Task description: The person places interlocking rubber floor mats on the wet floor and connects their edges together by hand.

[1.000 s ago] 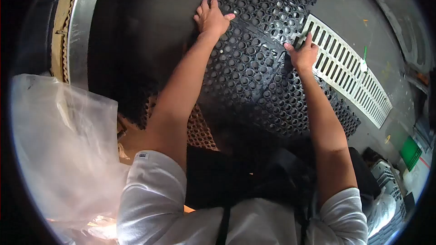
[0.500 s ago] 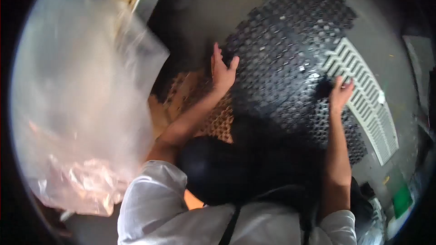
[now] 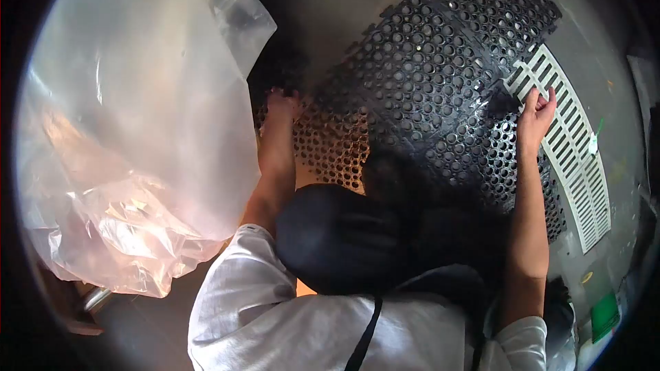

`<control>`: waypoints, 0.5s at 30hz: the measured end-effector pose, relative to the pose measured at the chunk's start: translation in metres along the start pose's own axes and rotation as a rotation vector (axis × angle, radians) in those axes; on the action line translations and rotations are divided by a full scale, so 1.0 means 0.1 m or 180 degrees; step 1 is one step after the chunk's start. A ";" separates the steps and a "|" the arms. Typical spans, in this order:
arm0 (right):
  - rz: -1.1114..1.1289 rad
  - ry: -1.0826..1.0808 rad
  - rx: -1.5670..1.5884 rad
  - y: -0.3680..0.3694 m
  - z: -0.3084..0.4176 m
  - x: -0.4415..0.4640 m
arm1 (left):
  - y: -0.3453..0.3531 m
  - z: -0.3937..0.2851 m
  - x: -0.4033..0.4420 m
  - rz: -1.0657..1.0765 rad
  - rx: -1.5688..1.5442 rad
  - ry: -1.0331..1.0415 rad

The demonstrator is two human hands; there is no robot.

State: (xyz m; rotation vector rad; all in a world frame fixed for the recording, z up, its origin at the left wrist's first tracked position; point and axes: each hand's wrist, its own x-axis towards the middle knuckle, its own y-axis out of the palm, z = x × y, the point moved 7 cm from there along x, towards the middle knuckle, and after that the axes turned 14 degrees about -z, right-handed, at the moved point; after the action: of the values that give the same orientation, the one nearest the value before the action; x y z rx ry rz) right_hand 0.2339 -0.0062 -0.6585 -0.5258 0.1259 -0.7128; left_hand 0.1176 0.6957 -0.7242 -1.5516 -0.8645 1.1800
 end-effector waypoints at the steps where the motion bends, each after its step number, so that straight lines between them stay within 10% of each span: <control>1: 0.0013 0.0074 0.0071 -0.05 -0.01 -0.02 | 0.00 -0.04 0.03 0.0097 0.0397 0.0170; 15: -0.0357 0.0064 -0.0157 -0.46 -0.28 0.05 | -0.15 -0.41 -0.12 0.1177 0.3134 0.1317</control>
State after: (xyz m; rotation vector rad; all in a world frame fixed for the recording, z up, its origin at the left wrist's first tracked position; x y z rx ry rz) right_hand 0.2023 -0.0503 -0.6598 -0.5762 0.1337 -0.8262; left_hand 0.1538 0.6780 -0.7039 -1.0499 0.2966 1.1951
